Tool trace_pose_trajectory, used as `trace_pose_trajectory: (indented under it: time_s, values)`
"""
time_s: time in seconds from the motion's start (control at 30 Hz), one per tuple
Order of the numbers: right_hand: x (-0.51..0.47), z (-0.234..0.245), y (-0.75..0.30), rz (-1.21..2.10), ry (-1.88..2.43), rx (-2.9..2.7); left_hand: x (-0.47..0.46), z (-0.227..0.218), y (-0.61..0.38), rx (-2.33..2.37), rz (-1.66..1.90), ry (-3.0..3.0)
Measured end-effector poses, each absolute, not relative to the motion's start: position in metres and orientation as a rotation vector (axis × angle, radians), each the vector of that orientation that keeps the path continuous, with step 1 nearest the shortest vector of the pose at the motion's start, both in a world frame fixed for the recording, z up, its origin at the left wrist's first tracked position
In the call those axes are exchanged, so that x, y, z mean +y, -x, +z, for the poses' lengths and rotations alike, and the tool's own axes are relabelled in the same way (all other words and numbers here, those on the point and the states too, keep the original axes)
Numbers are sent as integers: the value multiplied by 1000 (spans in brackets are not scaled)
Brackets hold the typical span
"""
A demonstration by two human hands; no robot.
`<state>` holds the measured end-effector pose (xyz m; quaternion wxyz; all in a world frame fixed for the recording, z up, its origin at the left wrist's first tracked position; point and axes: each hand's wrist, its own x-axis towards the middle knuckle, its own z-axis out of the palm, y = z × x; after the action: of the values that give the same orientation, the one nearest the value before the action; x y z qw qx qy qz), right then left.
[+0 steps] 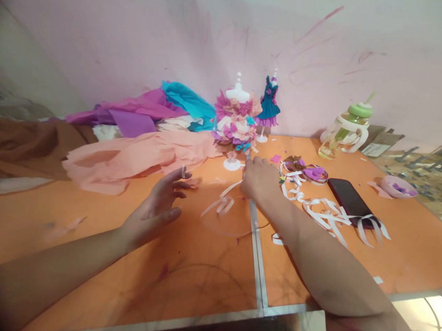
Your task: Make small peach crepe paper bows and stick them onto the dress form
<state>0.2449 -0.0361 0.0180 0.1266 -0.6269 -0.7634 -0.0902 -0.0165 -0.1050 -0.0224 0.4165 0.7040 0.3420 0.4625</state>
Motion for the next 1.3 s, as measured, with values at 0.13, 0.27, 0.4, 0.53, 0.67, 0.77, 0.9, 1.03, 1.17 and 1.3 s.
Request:
trace_pose_trajectory:
  time_s: [0.13,0.27,0.4,0.53,0.67,0.77,0.9,1.03,1.17,1.3]
  values:
    - [-54,19,-221,471,1186,-2096,-111,-17,16,781,1002,-1881]
    - [-72,14,-205,1145,957,-1743,-113,-16,14,723,881,-1860]
    - [-82,14,-199,1340,981,-1561,-110,-21,14,699,898,-1888]
    - [-83,12,-196,1319,1062,-1460,-109,-21,15,679,871,-1916]
    - [-80,5,-195,1301,1031,-1398,-111,-20,14,676,844,-1928]
    - [-79,3,-195,1331,967,-1384,-112,-20,11,718,853,-1971]
    - [-79,6,-195,1296,864,-1389,-102,-13,17,1137,991,-2044]
    - [-79,6,-194,1420,875,-1416,-79,-3,42,1520,796,-2507]
    - [-78,5,-194,1503,982,-1456,-59,-7,65,1714,512,-2612]
    - [-79,5,-193,1568,1061,-1568,-49,-18,71,1782,476,-2426]
